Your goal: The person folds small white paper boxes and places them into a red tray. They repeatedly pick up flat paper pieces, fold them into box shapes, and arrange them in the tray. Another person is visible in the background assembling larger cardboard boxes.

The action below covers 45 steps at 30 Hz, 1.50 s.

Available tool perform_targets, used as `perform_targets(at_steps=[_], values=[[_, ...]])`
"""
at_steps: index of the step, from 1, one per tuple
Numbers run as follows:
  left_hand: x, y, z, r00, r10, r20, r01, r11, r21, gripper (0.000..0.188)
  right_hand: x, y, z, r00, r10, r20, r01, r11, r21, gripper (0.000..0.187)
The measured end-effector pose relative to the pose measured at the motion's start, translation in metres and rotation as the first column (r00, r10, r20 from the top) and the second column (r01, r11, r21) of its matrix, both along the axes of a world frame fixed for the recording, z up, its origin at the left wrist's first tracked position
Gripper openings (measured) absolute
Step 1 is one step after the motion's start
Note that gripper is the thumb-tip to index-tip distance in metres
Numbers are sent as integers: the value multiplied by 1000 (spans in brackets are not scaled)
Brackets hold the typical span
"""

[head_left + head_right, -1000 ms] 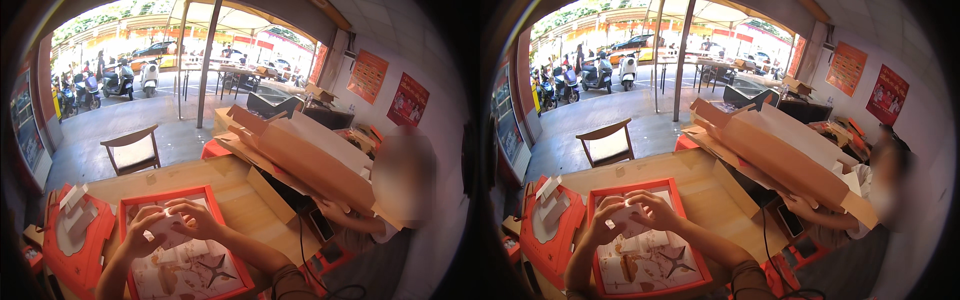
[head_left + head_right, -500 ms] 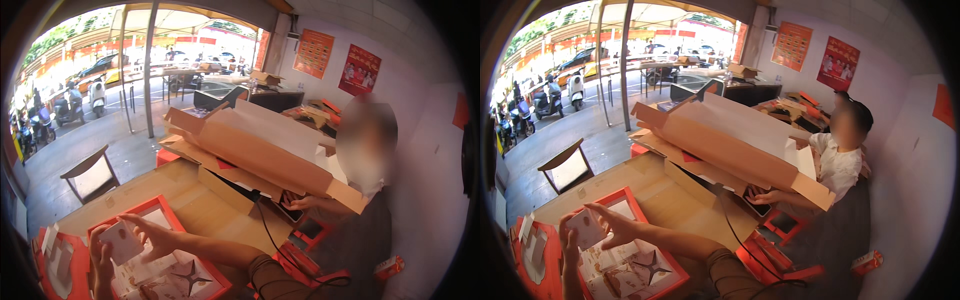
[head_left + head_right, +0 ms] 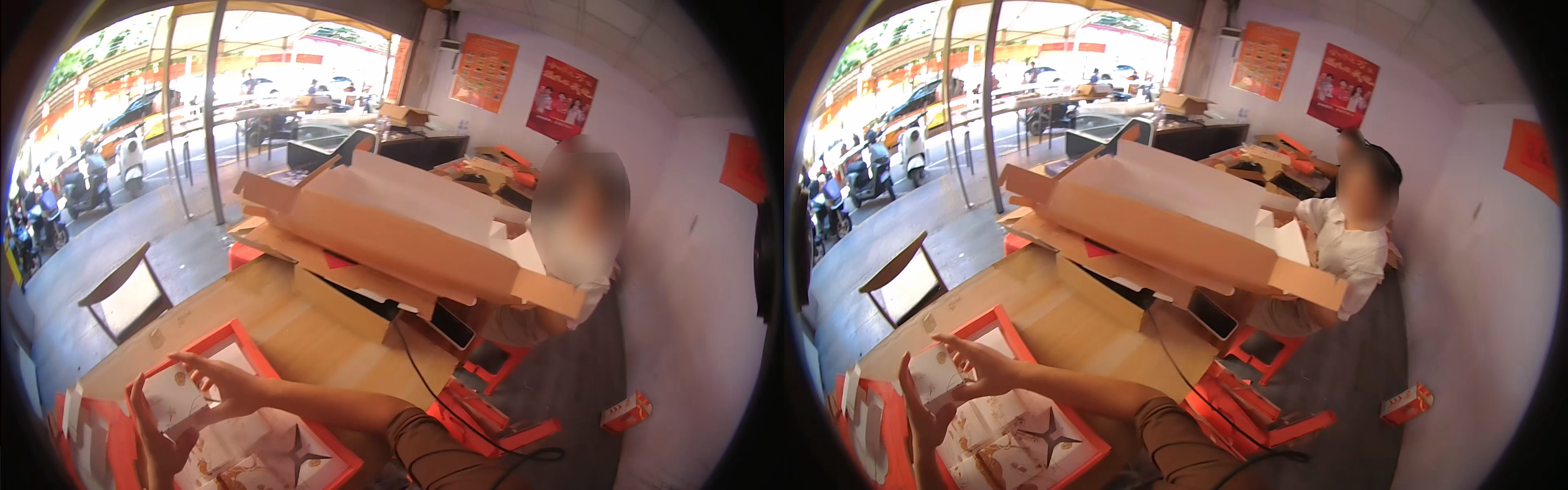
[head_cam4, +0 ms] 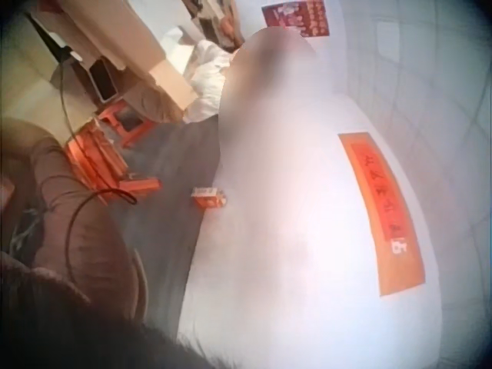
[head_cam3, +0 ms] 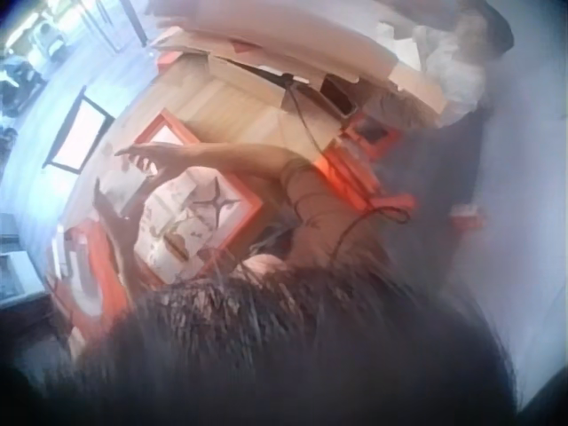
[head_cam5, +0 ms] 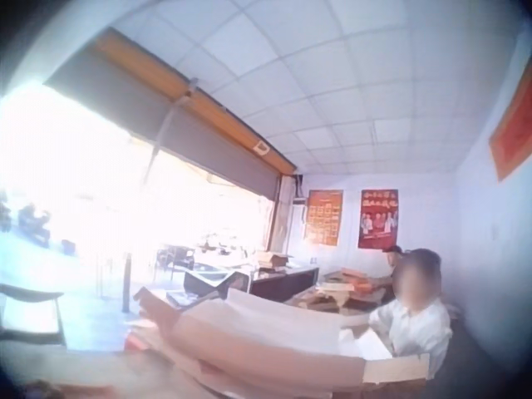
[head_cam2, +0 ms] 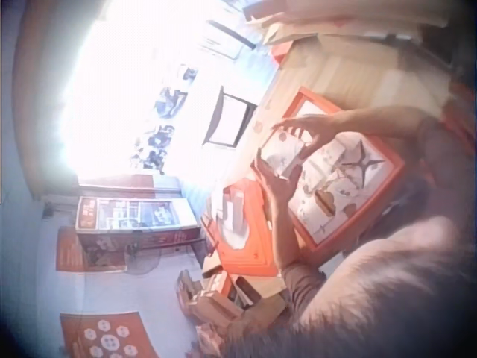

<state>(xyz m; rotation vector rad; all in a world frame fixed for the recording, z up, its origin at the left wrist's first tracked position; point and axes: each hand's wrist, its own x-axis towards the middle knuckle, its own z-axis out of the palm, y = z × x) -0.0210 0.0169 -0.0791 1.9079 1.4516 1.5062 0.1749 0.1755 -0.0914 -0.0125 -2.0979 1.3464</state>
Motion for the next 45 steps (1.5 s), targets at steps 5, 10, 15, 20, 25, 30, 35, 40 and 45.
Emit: perform_targets(at_steps=[5,10,15,20,25,30,35,40,45], values=[[-11,7,8,979,146,-140,-149,989,-9,125,10,4,3,991,-107,-79,111,993,50,113],[7,-1,29,974,144,-172,-134,989,70,123,21,-5,25,989,-147,25,138,965,223,111],[7,-2,34,916,202,-347,-71,932,356,120,14,-4,28,989,-145,15,133,941,312,107],[-7,-4,47,914,99,-394,7,966,257,121,14,-4,27,957,-264,-121,290,885,364,104],[-6,-9,44,991,47,-126,-57,995,-83,107,10,-8,25,925,-321,-202,380,794,475,103],[-25,-7,41,980,161,-114,-167,985,-44,84,12,-10,36,906,-374,-198,418,719,555,104],[-60,-14,62,902,299,312,-357,922,148,82,20,3,41,872,-441,-210,485,834,263,91],[-65,-15,65,896,403,185,-425,900,97,85,26,28,41,866,-473,-163,450,878,-162,64],[-63,-9,64,913,403,68,-403,915,-16,80,45,75,35,780,-618,-102,461,677,-574,44]])
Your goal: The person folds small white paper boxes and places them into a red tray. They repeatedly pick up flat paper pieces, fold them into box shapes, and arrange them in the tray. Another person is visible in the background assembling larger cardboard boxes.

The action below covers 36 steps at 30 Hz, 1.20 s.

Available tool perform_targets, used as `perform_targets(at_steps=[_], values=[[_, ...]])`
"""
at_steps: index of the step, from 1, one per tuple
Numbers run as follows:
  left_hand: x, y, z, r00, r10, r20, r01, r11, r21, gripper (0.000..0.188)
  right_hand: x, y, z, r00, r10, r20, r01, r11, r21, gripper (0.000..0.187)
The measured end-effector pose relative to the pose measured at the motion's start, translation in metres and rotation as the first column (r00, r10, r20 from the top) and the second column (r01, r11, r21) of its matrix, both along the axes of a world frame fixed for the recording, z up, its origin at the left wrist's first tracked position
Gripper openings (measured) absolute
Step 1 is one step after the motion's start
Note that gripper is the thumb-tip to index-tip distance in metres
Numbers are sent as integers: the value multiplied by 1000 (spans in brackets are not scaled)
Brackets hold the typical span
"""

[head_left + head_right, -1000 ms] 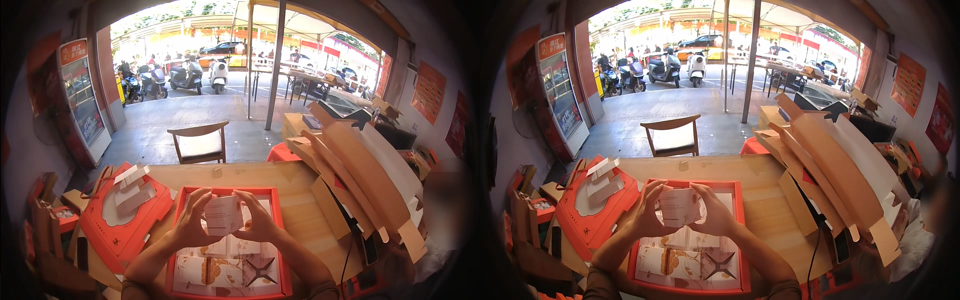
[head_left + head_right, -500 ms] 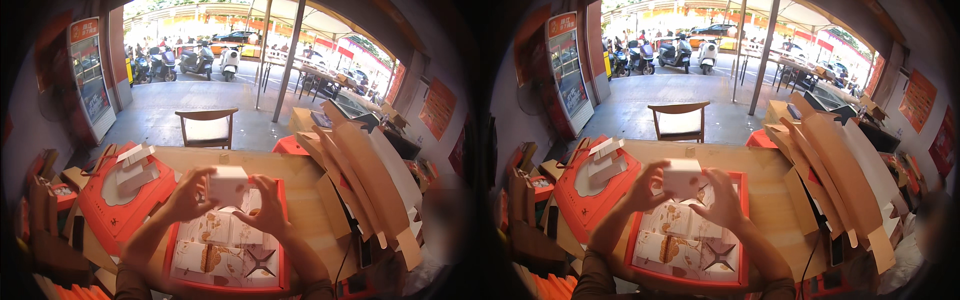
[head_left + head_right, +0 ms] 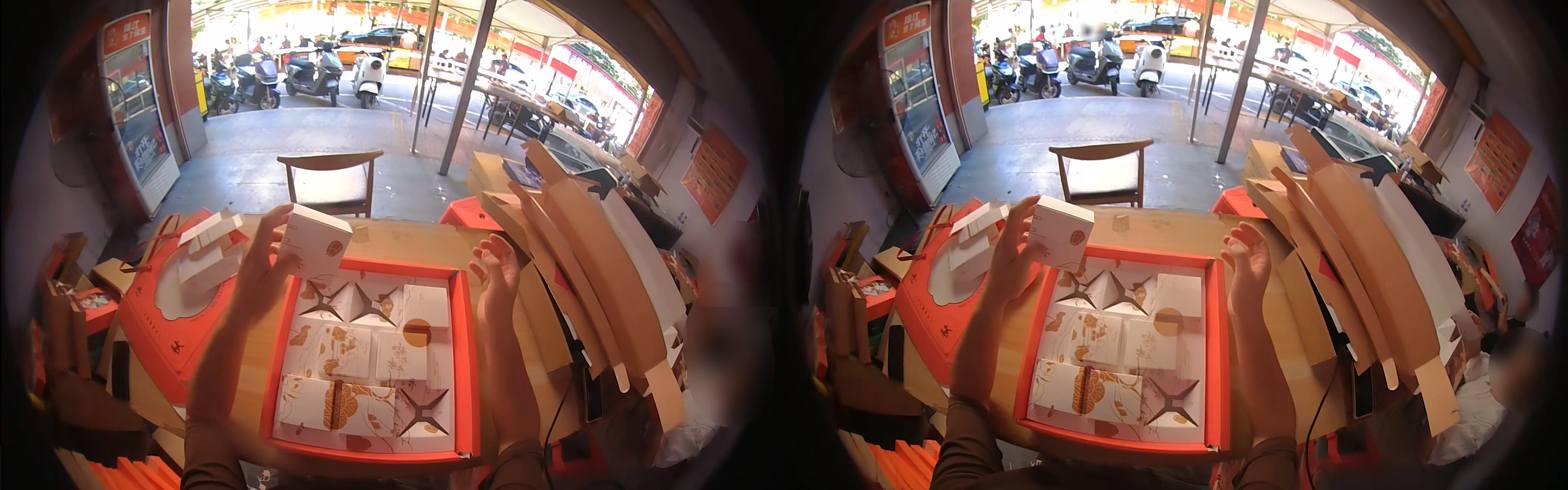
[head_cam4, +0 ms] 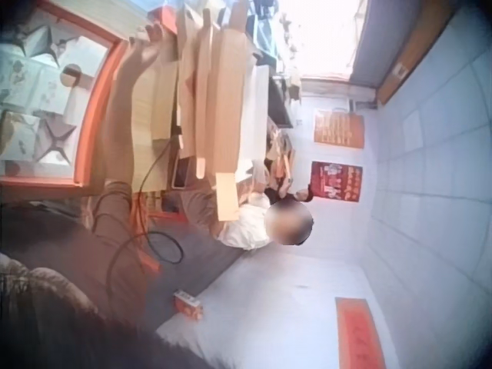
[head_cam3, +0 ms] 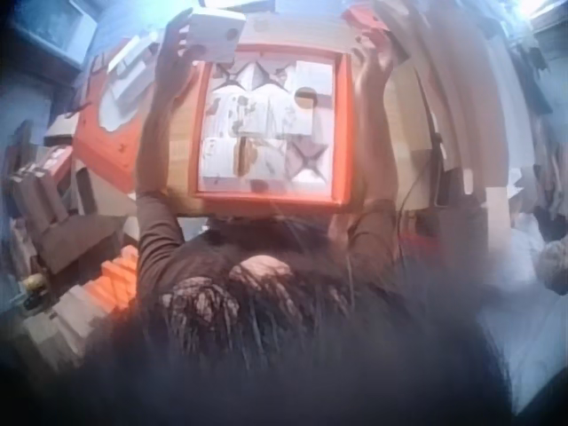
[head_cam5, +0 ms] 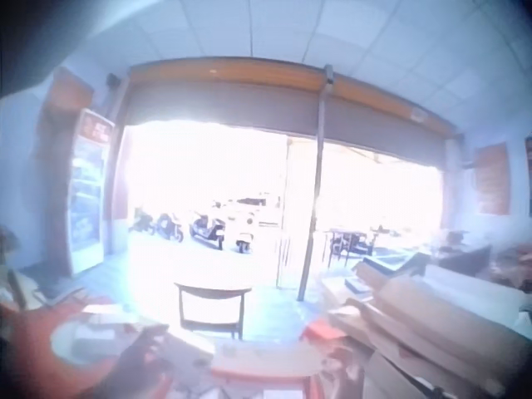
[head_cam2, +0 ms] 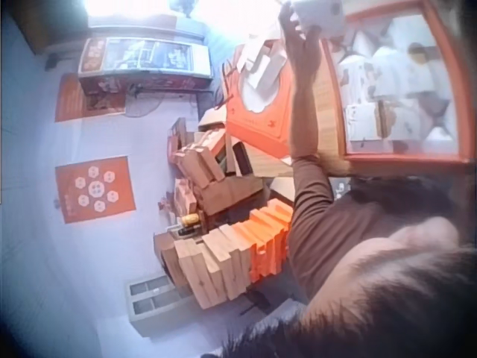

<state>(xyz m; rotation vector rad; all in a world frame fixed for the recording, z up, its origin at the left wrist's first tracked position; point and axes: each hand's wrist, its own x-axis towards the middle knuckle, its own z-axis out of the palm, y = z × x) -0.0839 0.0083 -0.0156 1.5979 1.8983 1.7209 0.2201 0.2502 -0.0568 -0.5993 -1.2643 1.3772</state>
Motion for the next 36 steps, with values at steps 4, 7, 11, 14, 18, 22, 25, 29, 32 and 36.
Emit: perform_targets(at_steps=[4,7,11,14,18,22,25,29,32,36], values=[[7,-6,-3,983,-33,179,46,996,-71,63,-1,11,-9,998,-55,8,55,996,-67,35],[7,-15,1,982,-122,146,138,985,-102,54,-7,34,-46,996,29,81,-34,998,53,33],[15,-6,-1,992,-122,-37,110,966,-233,43,5,61,-112,981,183,-62,-180,982,49,37],[22,-5,-6,986,-150,-73,131,969,-211,42,9,49,-113,950,306,-67,-304,952,36,44],[30,-1,-7,979,-200,-48,186,960,-212,42,15,46,-110,917,397,35,-398,916,40,51],[52,-18,7,946,-324,23,306,867,-392,48,6,53,-123,941,308,138,-321,944,83,49],[87,-31,9,888,-446,114,447,776,-445,56,5,50,-121,944,286,165,-298,953,52,46],[139,-24,8,796,-603,45,520,645,-560,55,3,53,-118,934,300,193,-312,949,37,45],[172,-2,-9,709,-705,-10,593,603,-534,51,8,50,-114,935,314,167,-320,947,10,46],[193,13,-19,553,-794,-252,550,575,-606,56,5,51,-116,953,200,229,-238,960,150,45]])
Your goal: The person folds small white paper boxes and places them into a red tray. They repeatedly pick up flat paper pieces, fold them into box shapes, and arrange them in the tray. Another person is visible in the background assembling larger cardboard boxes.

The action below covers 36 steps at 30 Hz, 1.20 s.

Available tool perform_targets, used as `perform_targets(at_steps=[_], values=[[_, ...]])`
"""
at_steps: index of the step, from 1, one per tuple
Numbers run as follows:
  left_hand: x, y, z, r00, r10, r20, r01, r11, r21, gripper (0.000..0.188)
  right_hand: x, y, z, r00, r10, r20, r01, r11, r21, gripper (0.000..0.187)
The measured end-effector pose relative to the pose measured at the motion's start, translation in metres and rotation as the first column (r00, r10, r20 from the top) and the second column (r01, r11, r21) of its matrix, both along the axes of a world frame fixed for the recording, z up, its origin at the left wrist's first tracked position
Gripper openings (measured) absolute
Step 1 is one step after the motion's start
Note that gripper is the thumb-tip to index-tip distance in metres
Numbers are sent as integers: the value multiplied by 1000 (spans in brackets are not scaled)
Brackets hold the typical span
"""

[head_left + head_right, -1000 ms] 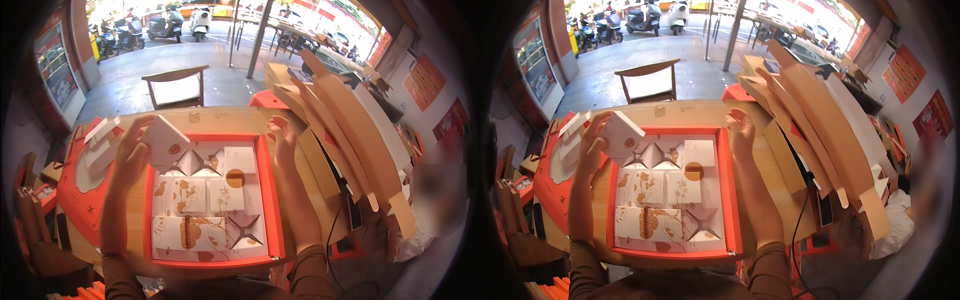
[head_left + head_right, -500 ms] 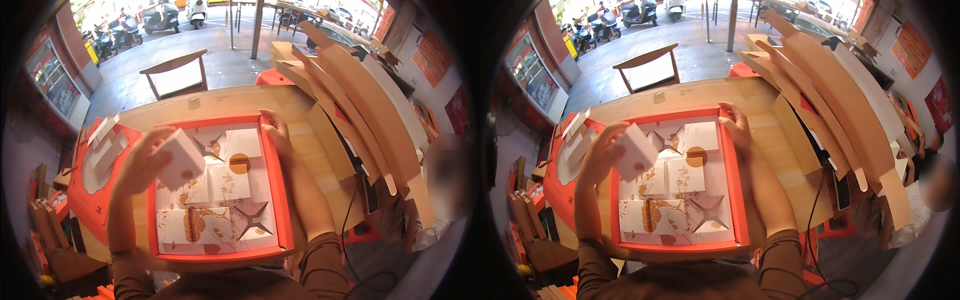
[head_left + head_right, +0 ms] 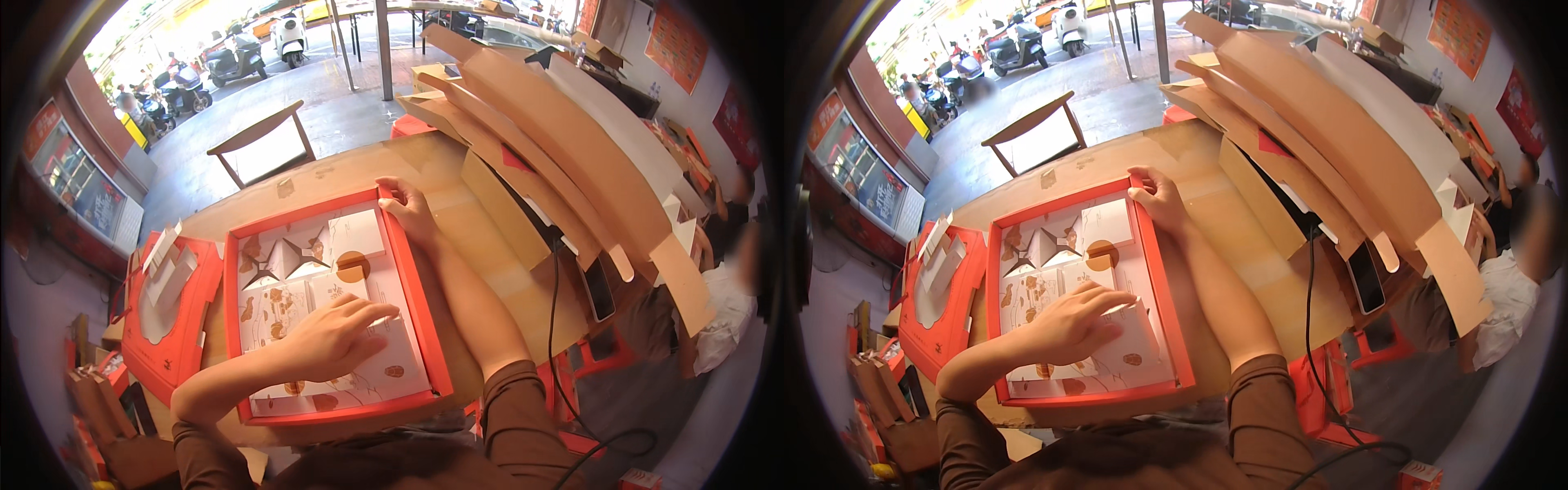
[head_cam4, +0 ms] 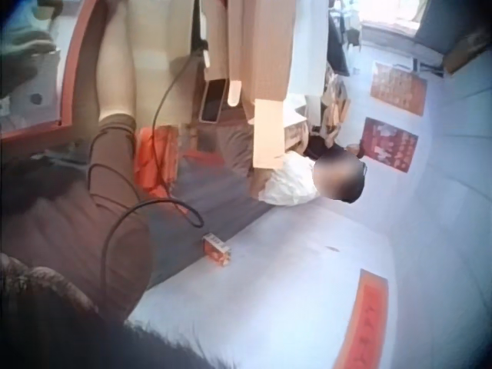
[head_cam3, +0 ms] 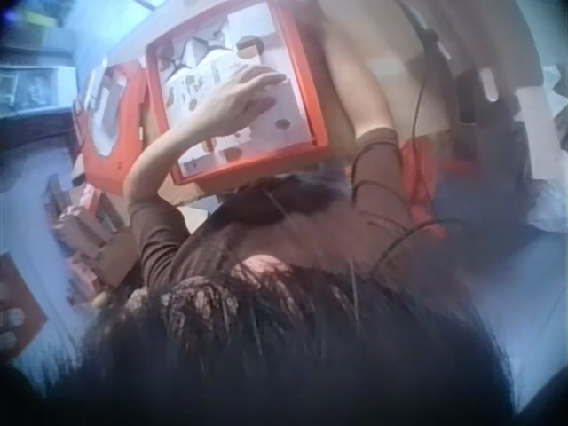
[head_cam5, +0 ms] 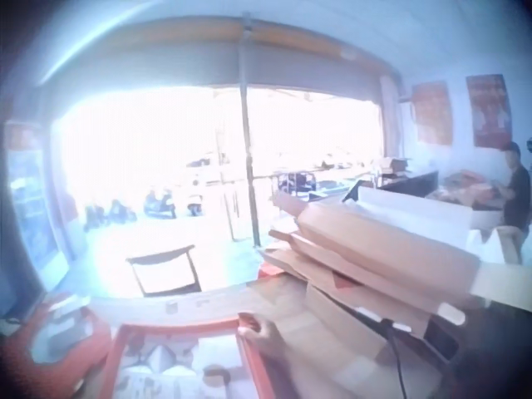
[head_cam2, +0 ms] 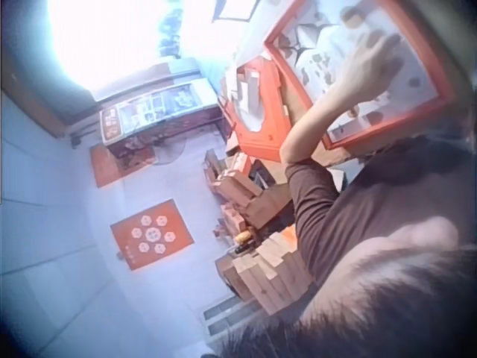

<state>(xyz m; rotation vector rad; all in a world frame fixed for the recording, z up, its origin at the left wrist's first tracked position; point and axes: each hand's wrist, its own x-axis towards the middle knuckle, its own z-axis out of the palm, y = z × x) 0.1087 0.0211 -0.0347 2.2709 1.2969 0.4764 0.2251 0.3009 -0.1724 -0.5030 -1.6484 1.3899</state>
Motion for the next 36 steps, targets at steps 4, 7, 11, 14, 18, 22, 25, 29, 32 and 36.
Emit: perform_targets(at_steps=[4,7,11,14,18,22,25,29,32,36], values=[[5,0,-12,991,56,-125,-19,960,280,62,1,-1,0,999,34,-19,-35,995,-97,46],[14,-9,9,990,-30,-140,60,976,211,79,-2,0,-2,999,32,-40,-36,993,-110,47],[20,-12,4,952,-52,-301,131,960,247,80,-2,2,-5,999,18,-30,-22,992,-121,48],[23,-17,3,953,-8,-304,93,960,264,75,1,-2,2,1000,20,4,-19,994,-105,47],[29,-25,0,942,33,-335,57,965,255,75,0,-2,0,1000,18,1,-17,997,-69,47],[31,-23,2,953,15,-304,70,961,267,78,-1,3,-3,1000,18,12,-17,997,-73,47],[35,-25,-3,964,12,-265,51,972,228,79,-1,5,-6,1000,15,27,-13,998,-57,47],[36,-27,-9,973,18,-232,32,977,210,79,-5,6,-10,1000,-6,-7,6,998,-67,48],[33,-28,-10,969,10,-246,29,988,155,82,-4,3,-8,1000,-16,-15,15,996,-85,49],[25,-23,-6,968,-32,-251,42,999,34,86,-2,2,-7,1000,0,-19,-2,994,-109,48]])
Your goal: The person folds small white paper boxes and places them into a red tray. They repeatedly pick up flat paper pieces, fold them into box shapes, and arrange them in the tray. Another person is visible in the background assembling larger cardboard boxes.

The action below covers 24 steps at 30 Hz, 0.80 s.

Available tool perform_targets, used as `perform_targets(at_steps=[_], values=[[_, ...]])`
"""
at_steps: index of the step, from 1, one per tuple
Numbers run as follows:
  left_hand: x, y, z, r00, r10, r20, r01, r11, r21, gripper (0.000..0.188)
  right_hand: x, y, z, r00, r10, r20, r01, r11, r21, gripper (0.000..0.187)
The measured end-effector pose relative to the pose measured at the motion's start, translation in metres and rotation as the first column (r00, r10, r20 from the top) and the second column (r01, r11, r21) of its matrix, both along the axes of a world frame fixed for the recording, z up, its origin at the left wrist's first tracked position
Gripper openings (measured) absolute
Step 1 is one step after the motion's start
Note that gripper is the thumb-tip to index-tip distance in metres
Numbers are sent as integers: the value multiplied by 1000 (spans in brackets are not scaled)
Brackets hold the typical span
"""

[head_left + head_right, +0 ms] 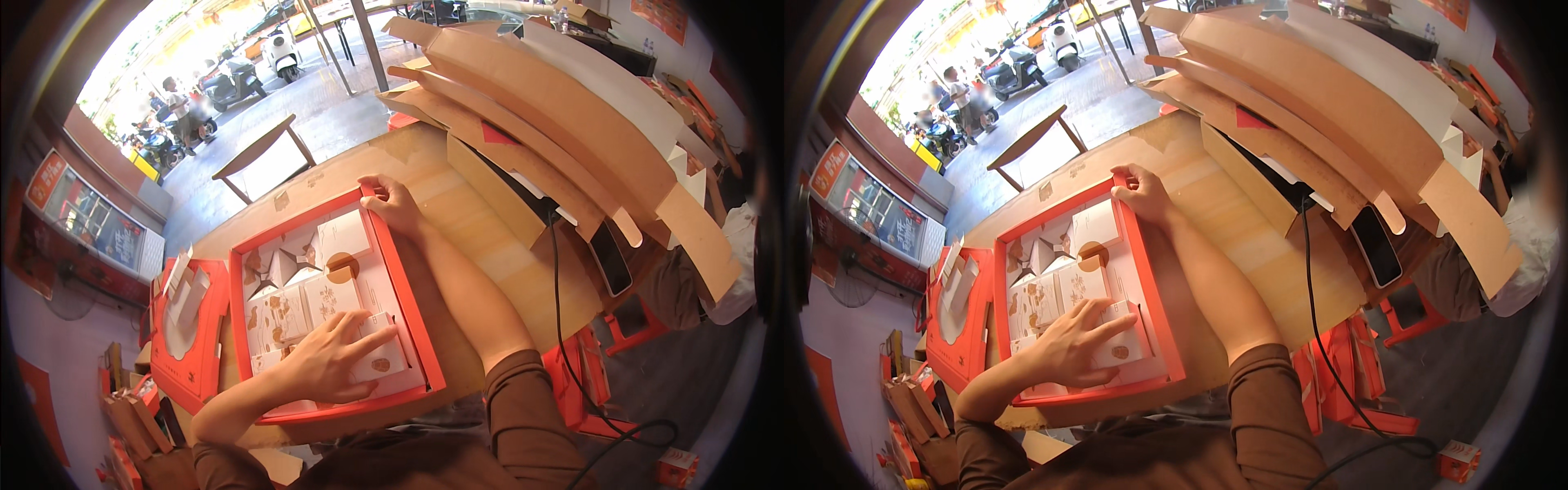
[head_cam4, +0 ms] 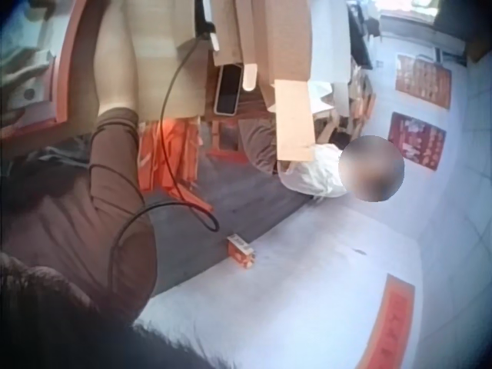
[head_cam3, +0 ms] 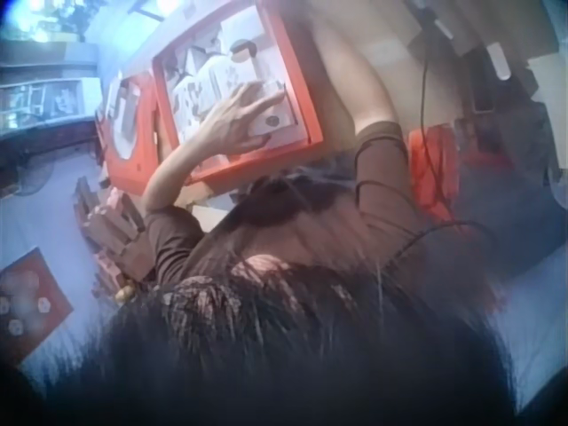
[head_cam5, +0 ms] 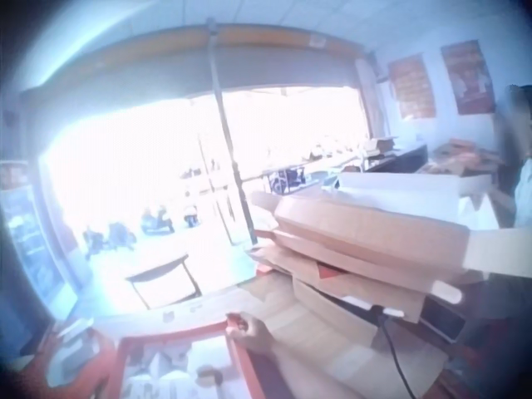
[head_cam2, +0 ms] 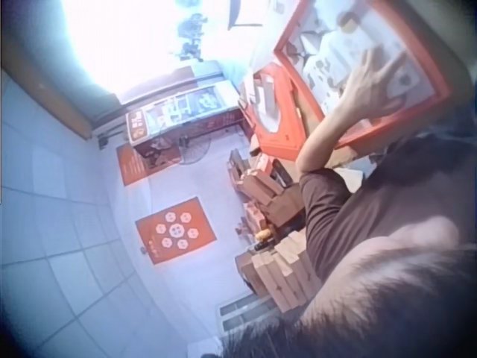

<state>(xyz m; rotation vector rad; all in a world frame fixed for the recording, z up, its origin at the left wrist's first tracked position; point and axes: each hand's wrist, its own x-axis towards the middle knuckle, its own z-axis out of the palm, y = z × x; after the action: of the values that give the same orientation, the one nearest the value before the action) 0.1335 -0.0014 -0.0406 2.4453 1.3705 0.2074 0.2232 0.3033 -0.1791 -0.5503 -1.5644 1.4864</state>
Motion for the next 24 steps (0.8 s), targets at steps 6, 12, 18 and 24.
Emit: perform_targets(at_steps=[6,12,18,24], values=[[-3,10,1,998,-41,-41,39,998,-49,89,1,0,2,999,-3,36,1,998,58,47],[6,5,-14,989,-107,-99,125,972,199,86,1,-5,6,1000,6,8,-6,999,45,46],[2,9,-23,983,-149,-107,164,976,144,85,3,-1,4,999,-4,39,3,1000,27,46],[-6,5,-36,984,-174,-46,180,954,240,83,-4,0,1,1000,12,14,-13,999,51,46]])
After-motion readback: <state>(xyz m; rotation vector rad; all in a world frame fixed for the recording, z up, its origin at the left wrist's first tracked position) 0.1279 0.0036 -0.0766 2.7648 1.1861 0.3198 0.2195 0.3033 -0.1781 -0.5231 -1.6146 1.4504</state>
